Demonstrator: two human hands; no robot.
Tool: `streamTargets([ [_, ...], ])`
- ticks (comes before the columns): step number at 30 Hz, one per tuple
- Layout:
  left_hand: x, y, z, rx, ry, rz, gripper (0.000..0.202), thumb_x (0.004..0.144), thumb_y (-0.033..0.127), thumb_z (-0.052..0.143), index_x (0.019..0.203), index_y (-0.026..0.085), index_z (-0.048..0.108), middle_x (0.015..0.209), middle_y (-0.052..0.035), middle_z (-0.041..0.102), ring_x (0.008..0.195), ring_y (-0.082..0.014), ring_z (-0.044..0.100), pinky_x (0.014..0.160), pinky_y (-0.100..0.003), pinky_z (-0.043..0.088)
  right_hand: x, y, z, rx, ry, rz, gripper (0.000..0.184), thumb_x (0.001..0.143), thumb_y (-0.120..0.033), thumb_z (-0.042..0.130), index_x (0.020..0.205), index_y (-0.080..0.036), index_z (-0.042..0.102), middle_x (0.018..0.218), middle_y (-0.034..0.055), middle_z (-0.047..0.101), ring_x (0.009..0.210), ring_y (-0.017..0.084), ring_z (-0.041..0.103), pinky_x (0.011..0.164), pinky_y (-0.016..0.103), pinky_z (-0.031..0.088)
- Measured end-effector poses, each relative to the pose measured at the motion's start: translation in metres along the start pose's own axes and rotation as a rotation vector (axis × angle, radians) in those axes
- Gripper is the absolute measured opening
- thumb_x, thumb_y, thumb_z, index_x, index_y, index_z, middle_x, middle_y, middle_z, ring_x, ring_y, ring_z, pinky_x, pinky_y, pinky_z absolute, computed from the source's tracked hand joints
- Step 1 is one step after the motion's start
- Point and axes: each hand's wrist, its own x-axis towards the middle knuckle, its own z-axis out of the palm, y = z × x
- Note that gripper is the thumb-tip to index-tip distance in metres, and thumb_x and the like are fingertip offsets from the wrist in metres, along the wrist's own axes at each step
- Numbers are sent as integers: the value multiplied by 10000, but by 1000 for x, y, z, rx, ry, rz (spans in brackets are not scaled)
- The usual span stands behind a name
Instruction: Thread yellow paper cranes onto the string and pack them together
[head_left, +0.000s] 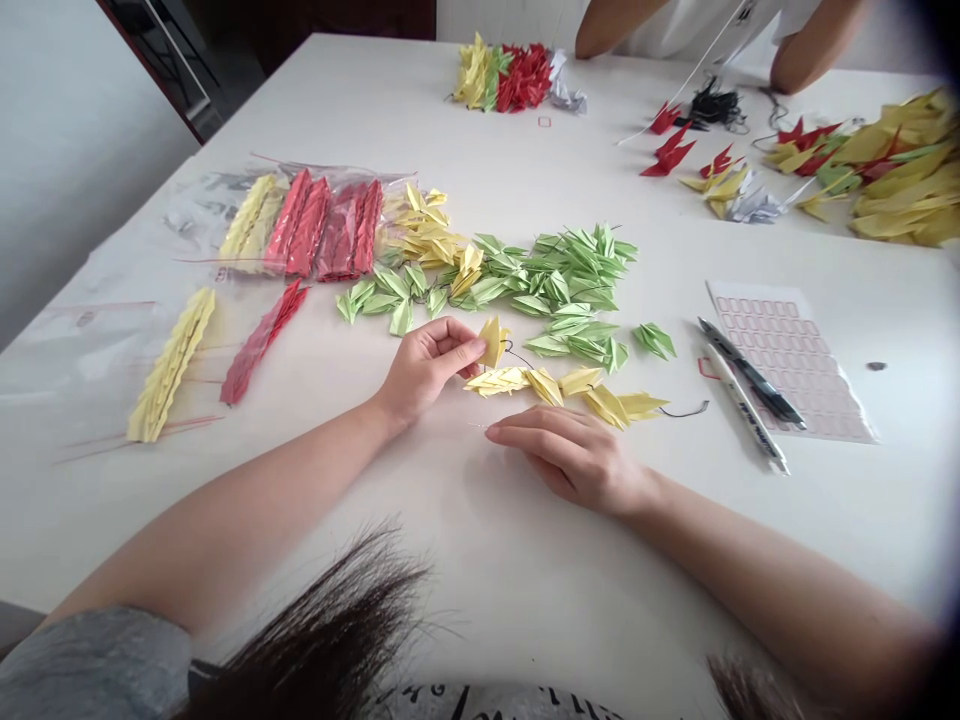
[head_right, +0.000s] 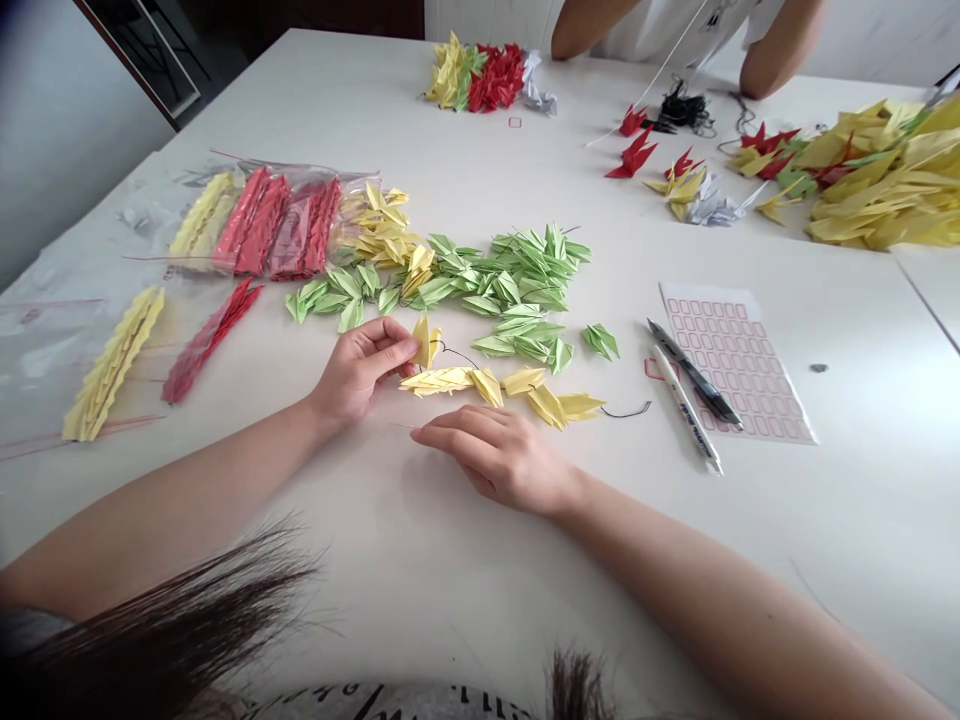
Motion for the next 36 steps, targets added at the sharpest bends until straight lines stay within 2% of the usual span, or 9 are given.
streamTargets([
  [4,-2,2,1,64,-5,-15,346,692,417,823,705,159,593,592,13,640,569,-109,611,591,-232,495,1,-3,3,0,177,210,316,942,-50,499,1204,-198,594,877,37,723,731,132,703,648,242,561],
  [7,-3,5,2,120,-6,-18,360,697,429,817,684,156,583,580,5,641,560,-120,620,579,-240,506,3,-2,4,-75,246,312,244,928,-77,540,1112,-212,625,828,21,721,715,148,693,695,277,553],
  [11,-4,8,3,164,-17,-23,381,706,451,805,656,156,569,577,-3,636,543,-120,610,560,-242,506,4,2,3,-175,218,314,199,913,-95,542,1051,-210,629,726,4,685,636,153,624,674,307,498],
  [16,-5,9,4,178,-90,-23,399,712,468,801,653,150,568,604,-6,636,542,-109,595,559,-240,508,2,4,4,-174,190,345,222,913,-101,532,1075,-206,640,650,-27,613,541,121,537,607,263,451],
  [20,-5,8,4,179,-106,-16,379,733,456,784,677,143,577,657,-11,651,612,-111,614,620,-245,530,2,3,5,-195,179,351,209,928,-126,518,1053,-201,668,539,-54,523,473,116,455,541,242,409],
  [25,-7,6,3,140,-127,-46,320,729,329,805,841,163,556,686,13,681,638,-111,631,662,-244,519,-1,2,6,-218,170,364,212,923,-134,513,1048,-180,679,491,-68,468,444,105,399,517,227,401],
  [29,-7,4,2,162,-134,-57,363,710,321,830,963,155,631,789,-25,732,722,-144,677,707,-260,522,-1,2,5,-224,153,381,225,932,-151,502,1060,-182,685,484,-66,462,438,103,395,498,225,390],
  [32,-7,3,3,163,-143,-50,336,712,380,828,892,128,697,825,-63,741,749,-159,684,728,-279,541,1,1,5,-217,172,360,241,923,-134,503,1069,-179,690,484,-68,448,429,100,390,484,224,379],
  [36,-7,5,5,178,-138,-21,331,735,441,802,798,129,711,764,-54,723,706,-150,663,688,-274,538,2,-1,3,-212,214,359,261,922,-126,505,1085,-186,701,471,-74,417,423,96,380,478,222,372],
])
